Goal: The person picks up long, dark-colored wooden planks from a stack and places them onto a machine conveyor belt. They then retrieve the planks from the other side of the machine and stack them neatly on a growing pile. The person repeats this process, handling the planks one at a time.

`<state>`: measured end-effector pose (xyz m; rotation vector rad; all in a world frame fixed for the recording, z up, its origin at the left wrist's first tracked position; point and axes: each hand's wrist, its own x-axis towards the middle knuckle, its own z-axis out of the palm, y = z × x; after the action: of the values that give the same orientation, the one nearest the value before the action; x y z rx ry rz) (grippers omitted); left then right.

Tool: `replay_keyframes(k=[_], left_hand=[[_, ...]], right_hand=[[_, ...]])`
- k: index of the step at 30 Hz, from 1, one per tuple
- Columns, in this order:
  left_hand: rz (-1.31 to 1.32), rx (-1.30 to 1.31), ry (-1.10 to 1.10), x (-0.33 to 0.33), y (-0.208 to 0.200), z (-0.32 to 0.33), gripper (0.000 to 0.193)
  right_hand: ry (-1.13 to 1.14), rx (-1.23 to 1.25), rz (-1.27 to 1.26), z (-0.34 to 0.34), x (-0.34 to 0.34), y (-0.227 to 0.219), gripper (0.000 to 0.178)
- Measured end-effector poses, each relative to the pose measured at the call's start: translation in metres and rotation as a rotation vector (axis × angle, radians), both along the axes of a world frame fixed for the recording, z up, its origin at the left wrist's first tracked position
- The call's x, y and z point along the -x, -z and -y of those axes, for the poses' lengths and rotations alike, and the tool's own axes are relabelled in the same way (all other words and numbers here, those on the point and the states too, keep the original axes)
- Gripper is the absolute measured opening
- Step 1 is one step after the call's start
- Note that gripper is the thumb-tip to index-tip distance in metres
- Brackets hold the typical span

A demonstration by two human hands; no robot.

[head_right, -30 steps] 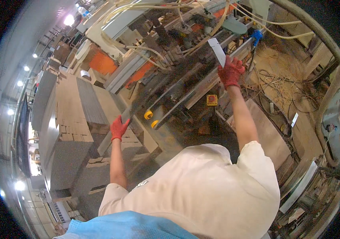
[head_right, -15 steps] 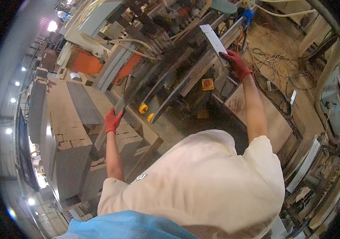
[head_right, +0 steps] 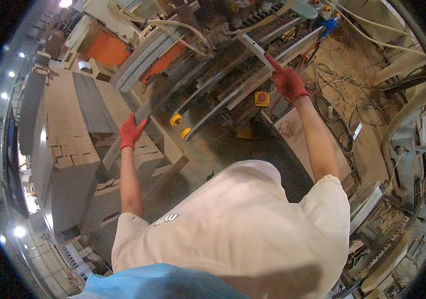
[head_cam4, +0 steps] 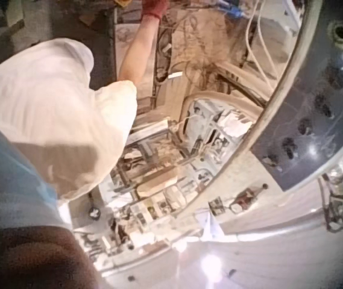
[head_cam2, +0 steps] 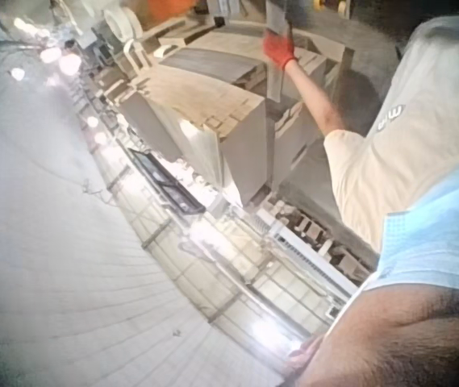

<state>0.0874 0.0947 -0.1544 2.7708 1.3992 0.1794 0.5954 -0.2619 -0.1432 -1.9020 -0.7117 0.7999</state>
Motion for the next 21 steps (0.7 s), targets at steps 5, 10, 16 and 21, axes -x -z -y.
replay_keyframes(k=[5, 10, 16, 21], left_hand=[[0.066, -0.084, 0.011, 0.002, 0.016, -0.005, 0.062], [0.061, -0.081, 0.03, -0.018, 0.013, -0.001, 0.062], [0.093, -0.093, 0.068, -0.022, 0.013, -0.003, 0.062], [0.022, -0.051, 0.037, -0.026, 0.005, 0.001, 0.063]], right_hand=[[0.102, -0.242, -0.191, -0.011, -0.008, 0.011, 0.043], [-0.209, 0.064, 0.505, -0.005, -0.024, 0.024, 0.075], [-0.2, 0.231, 0.682, -0.01, -0.003, 0.0, 0.076], [-0.204, 0.219, 0.687, -0.007, -0.002, -0.001, 0.077]])
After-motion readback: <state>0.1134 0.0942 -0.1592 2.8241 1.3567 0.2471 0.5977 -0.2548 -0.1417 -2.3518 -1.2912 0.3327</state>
